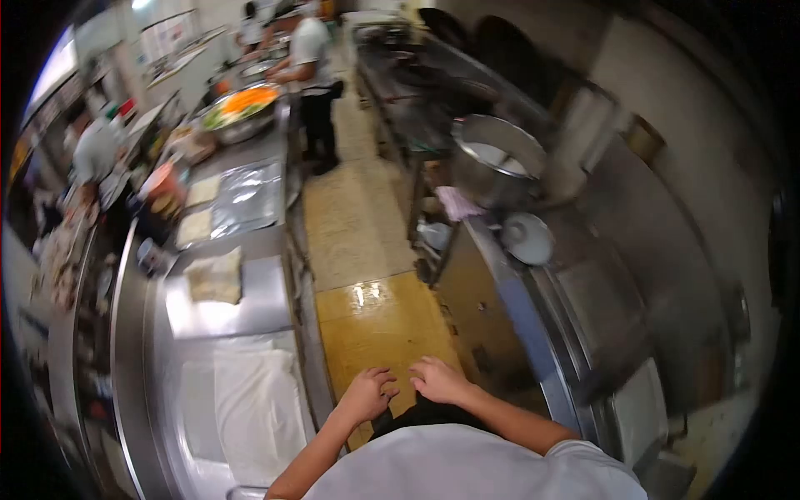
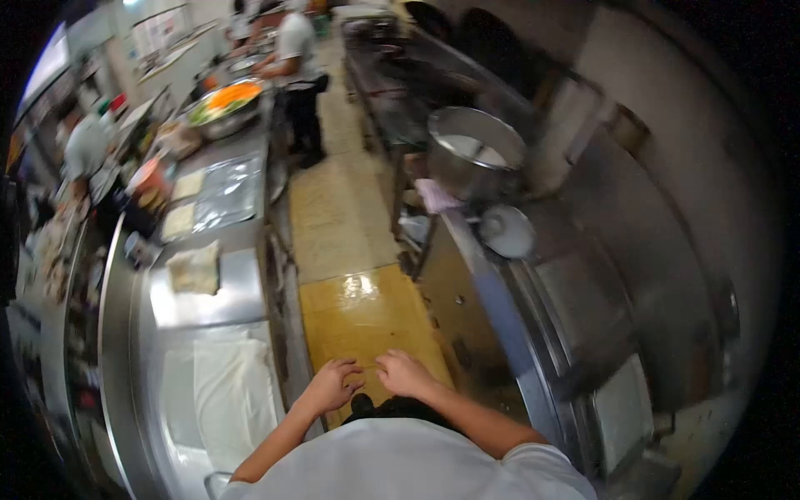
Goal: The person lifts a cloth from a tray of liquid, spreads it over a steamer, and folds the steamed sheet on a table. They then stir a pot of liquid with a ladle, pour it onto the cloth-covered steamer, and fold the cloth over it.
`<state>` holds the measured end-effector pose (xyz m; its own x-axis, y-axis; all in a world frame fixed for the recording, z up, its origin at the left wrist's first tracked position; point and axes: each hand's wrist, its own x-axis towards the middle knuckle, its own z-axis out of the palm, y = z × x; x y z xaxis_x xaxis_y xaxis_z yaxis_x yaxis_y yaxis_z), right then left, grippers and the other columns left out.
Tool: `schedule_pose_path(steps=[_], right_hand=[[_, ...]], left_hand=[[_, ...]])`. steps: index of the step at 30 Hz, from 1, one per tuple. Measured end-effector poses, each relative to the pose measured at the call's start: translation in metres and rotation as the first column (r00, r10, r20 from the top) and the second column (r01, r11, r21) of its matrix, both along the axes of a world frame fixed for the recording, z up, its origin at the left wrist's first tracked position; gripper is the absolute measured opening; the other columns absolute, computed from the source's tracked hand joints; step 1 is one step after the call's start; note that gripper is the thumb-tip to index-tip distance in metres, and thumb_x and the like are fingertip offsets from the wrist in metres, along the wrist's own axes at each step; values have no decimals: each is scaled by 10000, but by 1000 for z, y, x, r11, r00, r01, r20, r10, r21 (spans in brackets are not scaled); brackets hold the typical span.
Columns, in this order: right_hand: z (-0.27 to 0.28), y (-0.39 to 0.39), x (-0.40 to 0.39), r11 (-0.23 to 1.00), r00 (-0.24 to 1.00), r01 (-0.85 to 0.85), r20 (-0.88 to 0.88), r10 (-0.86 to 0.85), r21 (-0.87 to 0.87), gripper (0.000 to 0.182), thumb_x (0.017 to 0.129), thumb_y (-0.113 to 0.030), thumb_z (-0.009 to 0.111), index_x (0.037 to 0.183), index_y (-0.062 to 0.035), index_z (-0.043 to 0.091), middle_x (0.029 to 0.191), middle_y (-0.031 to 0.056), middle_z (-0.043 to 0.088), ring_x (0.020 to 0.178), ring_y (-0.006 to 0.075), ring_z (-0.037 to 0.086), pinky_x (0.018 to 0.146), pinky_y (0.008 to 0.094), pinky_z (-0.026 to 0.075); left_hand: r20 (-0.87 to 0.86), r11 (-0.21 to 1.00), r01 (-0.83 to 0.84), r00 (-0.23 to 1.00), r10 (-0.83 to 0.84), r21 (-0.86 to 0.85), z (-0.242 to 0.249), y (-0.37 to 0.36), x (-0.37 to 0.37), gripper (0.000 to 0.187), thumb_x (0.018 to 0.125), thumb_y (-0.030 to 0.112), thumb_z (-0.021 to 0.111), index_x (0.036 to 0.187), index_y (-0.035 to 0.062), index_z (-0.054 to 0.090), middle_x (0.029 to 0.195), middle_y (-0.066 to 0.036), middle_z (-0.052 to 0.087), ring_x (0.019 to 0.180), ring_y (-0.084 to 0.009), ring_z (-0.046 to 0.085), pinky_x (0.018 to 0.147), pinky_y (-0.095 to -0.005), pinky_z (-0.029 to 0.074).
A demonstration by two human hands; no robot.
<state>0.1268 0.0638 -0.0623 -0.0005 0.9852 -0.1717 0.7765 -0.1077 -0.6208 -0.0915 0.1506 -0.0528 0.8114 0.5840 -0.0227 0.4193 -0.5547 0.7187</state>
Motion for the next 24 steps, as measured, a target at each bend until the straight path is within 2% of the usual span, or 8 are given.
schedule_pose_path(steps=[5, 11, 15, 17, 19, 20, 22, 24], right_hand=[[4, -81, 47, 970, 970, 241, 2, -242, 38, 374, 923, -240, 619, 1207, -7, 688, 1203, 240, 665, 1164, 411, 613, 1017, 487, 485], [26, -211, 128, 817, 834, 545, -18, -552, 189, 246, 905, -225, 651, 1007, -14, 729, 1049, 213, 683, 1055, 403, 638, 932, 476, 512], [10, -335, 203, 589, 601, 795, -57, -797, 147, 272, 887, -235, 688, 775, 13, 672, 888, 200, 676, 904, 405, 654, 814, 468, 530], [-5, -401, 235, 433, 440, 884, 5, -898, 178, 267, 886, -229, 651, 753, 0, 686, 906, 226, 672, 897, 408, 653, 818, 486, 534], [-15, -467, 264, 308, 325, 910, -14, -946, 277, 228, 877, -193, 658, 766, 5, 682, 907, 222, 671, 904, 417, 650, 824, 492, 534], [-18, -501, 278, 283, 296, 906, 8, -955, 314, 159, 863, -146, 665, 863, 8, 705, 971, 225, 677, 954, 418, 649, 864, 491, 533], [-5, -559, 301, 60, 82, 963, -74, -994, 262, 225, 860, -127, 674, 1035, 8, 714, 1096, 244, 671, 1076, 421, 627, 965, 466, 510], [-2, -623, 323, -53, -78, 944, 65, -995, 325, 247, 862, -130, 679, 1051, 27, 705, 1151, 252, 662, 1118, 416, 618, 1009, 467, 488]], left_hand=[[34, 984, 177, 984, -176, -30, 12, -37, 65, 304, 884, 217, 747, 1119, 23, 735, 1297, -219, 662, 1222, -396, 602, 1060, -454, 480], [17, 908, 419, 908, -419, -9, 10, -109, 184, 284, 891, 198, 767, 1116, 30, 725, 1305, -212, 658, 1225, -391, 606, 1039, -448, 495], [33, 797, 603, 797, -603, 7, 18, -193, 290, 277, 899, 202, 757, 1116, 32, 723, 1304, -198, 661, 1229, -386, 603, 1045, -458, 490], [46, 722, 691, 720, -692, 35, 13, -241, 341, 271, 903, 203, 750, 1115, 37, 724, 1302, -197, 662, 1229, -386, 601, 1056, -465, 480], [60, 628, 775, 625, -778, 72, 4, -290, 393, 263, 906, 205, 744, 1111, 42, 726, 1300, -201, 661, 1227, -391, 599, 1068, -471, 469], [91, 606, 792, 600, -795, 79, 1, -317, 417, 247, 888, 197, 735, 1068, 28, 728, 1237, -217, 681, 1188, -391, 612, 1044, -460, 483], [100, 532, 838, 523, -847, 121, -4, -369, 465, 232, 891, 178, 716, 1061, 20, 717, 1224, -214, 682, 1181, -394, 609, 1049, -459, 477], [51, 447, 889, 445, -894, 98, -6, -418, 514, 242, 892, 130, 671, 1102, 14, 705, 1253, -221, 668, 1212, -400, 592, 1059, -465, 470]])
